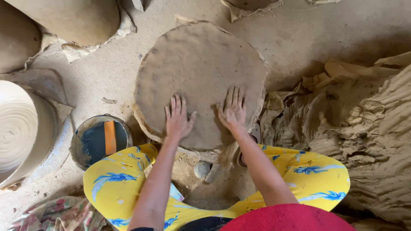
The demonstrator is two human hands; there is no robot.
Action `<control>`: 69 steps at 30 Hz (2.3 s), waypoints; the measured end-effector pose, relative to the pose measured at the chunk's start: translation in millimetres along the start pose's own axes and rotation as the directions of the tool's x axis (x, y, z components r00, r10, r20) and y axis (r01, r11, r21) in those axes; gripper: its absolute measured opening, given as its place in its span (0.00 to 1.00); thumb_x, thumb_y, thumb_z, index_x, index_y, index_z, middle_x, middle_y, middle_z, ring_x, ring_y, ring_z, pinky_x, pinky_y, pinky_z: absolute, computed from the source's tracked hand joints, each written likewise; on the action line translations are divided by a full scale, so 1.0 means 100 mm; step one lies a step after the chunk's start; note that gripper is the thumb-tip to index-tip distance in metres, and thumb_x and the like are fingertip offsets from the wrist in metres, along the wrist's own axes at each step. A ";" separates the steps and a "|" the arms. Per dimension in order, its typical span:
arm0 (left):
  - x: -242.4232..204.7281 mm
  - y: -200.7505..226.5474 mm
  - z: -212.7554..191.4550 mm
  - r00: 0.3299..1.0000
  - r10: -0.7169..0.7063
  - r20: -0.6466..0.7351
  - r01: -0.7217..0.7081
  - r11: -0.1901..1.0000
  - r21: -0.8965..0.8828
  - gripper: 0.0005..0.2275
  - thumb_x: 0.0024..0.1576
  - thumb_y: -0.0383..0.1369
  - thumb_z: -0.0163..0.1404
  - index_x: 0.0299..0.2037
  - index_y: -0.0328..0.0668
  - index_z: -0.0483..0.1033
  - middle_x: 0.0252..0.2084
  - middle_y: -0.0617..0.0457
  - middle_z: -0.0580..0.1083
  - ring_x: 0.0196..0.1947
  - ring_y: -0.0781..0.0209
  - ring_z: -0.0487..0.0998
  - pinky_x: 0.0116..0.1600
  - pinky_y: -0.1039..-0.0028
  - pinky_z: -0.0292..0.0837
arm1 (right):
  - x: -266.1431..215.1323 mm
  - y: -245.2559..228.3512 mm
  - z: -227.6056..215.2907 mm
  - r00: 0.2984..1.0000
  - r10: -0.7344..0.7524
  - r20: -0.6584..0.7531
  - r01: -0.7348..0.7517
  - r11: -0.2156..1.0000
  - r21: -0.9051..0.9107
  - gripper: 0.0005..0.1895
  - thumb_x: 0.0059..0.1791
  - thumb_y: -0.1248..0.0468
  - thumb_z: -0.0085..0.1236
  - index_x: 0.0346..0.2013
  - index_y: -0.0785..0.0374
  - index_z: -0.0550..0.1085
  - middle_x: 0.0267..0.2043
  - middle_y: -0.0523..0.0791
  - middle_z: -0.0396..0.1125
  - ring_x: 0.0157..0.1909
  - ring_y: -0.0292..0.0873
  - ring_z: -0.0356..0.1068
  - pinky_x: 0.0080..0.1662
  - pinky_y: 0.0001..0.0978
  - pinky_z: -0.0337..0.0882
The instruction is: The person shapes a large mound of clay by hand, repeatedly slapping and smoothing the surface to flatten it into a thick circular disc on a board.
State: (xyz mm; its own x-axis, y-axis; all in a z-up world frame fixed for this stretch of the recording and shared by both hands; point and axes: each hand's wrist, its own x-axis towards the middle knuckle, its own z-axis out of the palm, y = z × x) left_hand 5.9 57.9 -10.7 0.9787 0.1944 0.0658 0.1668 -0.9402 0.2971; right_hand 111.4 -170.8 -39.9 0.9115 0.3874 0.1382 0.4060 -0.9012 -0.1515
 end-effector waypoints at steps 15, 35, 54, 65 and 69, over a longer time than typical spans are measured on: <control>-0.36 -1.20 -0.23 0.925 -0.368 -0.092 0.379 0.888 0.262 0.19 0.51 0.30 0.50 0.55 0.42 0.74 0.57 0.49 0.70 0.62 0.48 0.66 0.68 0.43 0.50 | 0.36 1.88 -0.42 0.768 0.633 0.100 -0.527 0.536 0.659 0.28 0.55 0.47 0.59 0.59 0.66 0.73 0.54 0.54 0.73 0.53 0.51 0.72 0.52 0.45 0.70; -0.48 -1.19 -0.32 0.976 -0.177 -0.131 0.210 0.927 0.312 0.08 0.60 0.27 0.46 0.44 0.42 0.78 0.53 0.53 0.73 0.67 0.55 0.67 0.74 0.32 0.29 | -0.11 1.38 0.03 0.849 0.183 0.496 -0.440 -0.276 0.855 0.47 0.50 0.29 0.30 0.76 0.51 0.54 0.75 0.45 0.55 0.74 0.52 0.57 0.71 0.51 0.61; -0.42 -1.24 -0.03 0.954 -0.201 -0.224 0.253 0.938 0.237 0.11 0.56 0.29 0.49 0.48 0.39 0.76 0.53 0.47 0.70 0.57 0.46 0.68 0.71 0.36 0.42 | -1.65 0.01 0.50 0.688 0.344 0.639 -0.388 -0.569 0.725 0.51 0.52 0.30 0.42 0.76 0.61 0.44 0.79 0.54 0.34 0.77 0.61 0.36 0.72 0.57 0.42; -0.39 -1.28 -0.02 0.965 -0.212 -0.155 0.243 0.944 0.223 0.13 0.57 0.26 0.49 0.52 0.39 0.75 0.53 0.48 0.69 0.60 0.47 0.67 0.75 0.37 0.42 | -0.16 1.20 -1.06 0.720 0.680 0.139 -0.507 0.378 0.774 0.43 0.52 0.33 0.49 0.71 0.57 0.58 0.73 0.54 0.51 0.73 0.55 0.57 0.69 0.54 0.60; -0.41 -1.29 -0.11 0.969 -0.242 -0.057 0.249 0.944 0.215 0.15 0.55 0.23 0.48 0.52 0.38 0.73 0.54 0.47 0.67 0.60 0.45 0.66 0.73 0.36 0.41 | 0.34 1.51 -0.65 0.566 0.560 0.605 -0.794 0.173 0.583 0.48 0.55 0.28 0.35 0.74 0.63 0.49 0.74 0.52 0.49 0.73 0.52 0.55 0.69 0.51 0.56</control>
State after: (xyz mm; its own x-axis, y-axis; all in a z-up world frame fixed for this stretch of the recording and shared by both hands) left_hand -57.0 174.5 -41.1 0.9007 0.4319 0.0461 0.4267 -0.8996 0.0927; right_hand 198.9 -306.0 5.5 0.7832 -0.1673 -0.5988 -0.6150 -0.3498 -0.7066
